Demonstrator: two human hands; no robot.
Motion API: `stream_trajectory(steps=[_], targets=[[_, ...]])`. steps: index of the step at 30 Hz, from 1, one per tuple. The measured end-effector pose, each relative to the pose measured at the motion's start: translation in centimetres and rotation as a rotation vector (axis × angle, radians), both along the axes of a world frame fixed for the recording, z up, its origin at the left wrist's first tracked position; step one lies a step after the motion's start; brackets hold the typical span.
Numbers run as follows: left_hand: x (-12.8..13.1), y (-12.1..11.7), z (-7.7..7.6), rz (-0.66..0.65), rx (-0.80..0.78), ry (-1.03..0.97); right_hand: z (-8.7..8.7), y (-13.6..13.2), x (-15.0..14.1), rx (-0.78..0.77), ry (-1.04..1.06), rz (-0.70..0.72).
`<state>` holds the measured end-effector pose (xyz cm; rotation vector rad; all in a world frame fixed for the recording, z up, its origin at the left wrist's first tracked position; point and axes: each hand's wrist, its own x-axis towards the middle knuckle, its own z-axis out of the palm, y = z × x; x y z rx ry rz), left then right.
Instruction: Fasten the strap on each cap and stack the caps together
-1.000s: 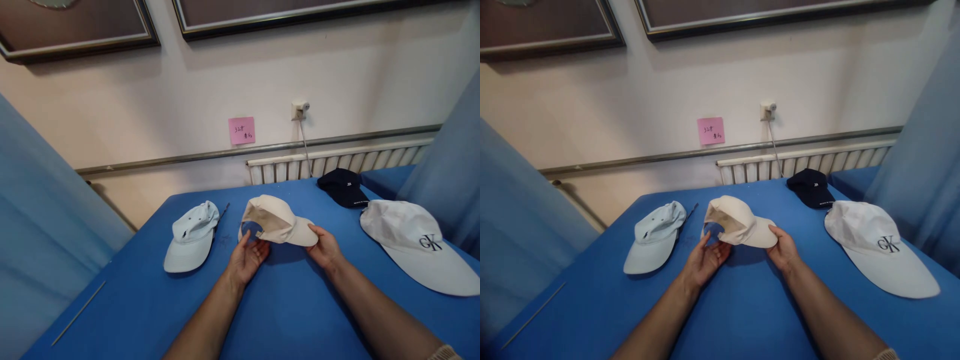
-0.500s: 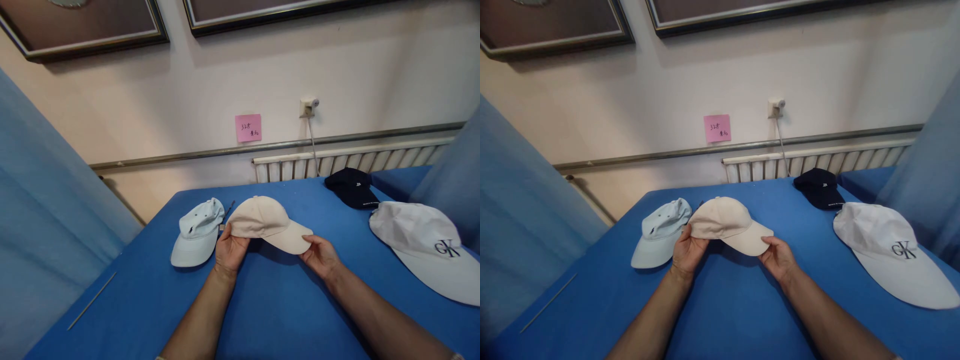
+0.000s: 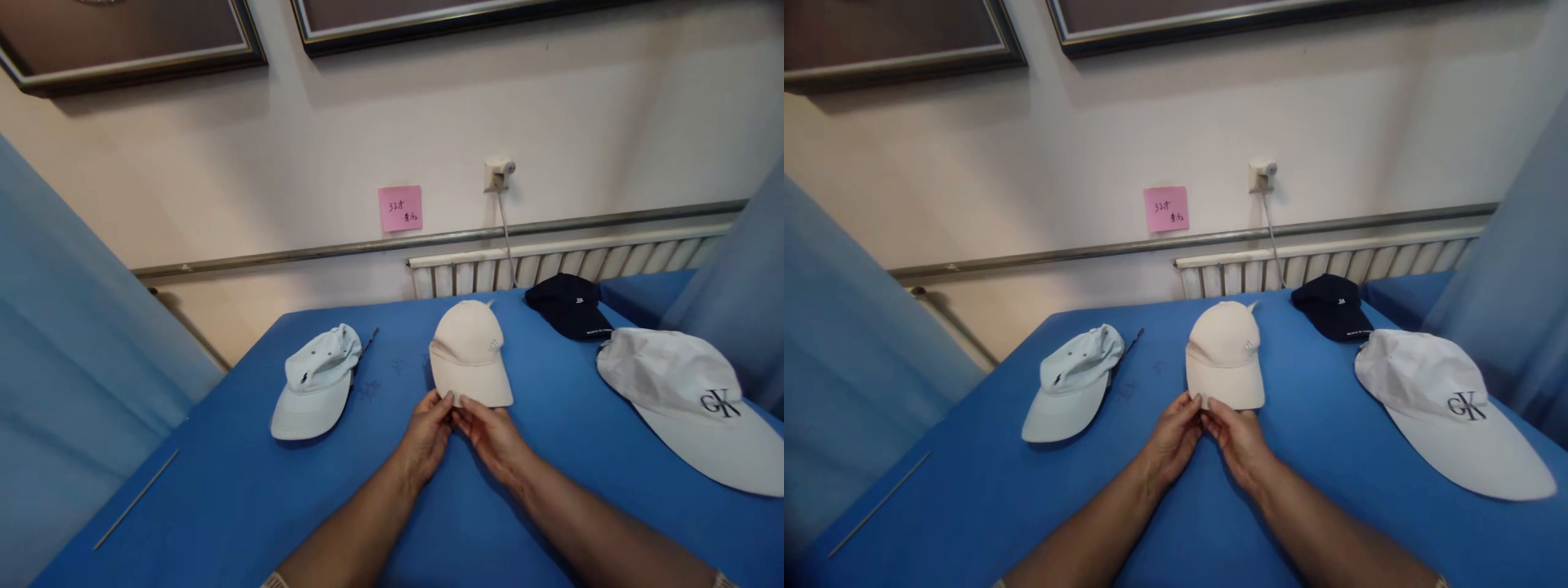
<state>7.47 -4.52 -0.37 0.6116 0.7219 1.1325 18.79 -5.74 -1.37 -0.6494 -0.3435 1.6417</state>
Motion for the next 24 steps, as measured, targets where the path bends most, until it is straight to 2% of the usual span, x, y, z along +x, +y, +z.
stream_trajectory(steps=[3,6,11,14,16,19,24], targets=[[-0.4,0.5,0.4,0.093,-0.017,0.011,-0.2,-0.7,-0.7,0.054,-0.148,0.163],[-2.8,1.3,2.6,0.214,0.032,-0.001,-0.4,-0.7,-0.3,0.129,-0.281,0.315],[-10.9,2.1,8.4,0.616,0.161,-0.005,-1.0,-0.3,0.4,0.195,-0.429,0.401],[-16.2,1.6,10.3,0.752,0.127,0.023,-1.4,-0.2,0.3,0.228,-0.475,0.436],[-19.1,1.0,10.1,0.792,-0.004,0.059,-1.5,-0.1,0.2,0.245,-0.509,0.452],[-22.1,-0.1,8.5,0.804,-0.168,0.142,-1.4,-0.1,0.3,0.248,-0.525,0.480],[-24.1,-1.4,6.4,0.886,-0.206,0.296,-0.6,-0.1,1.0,0.223,-0.501,0.516]])
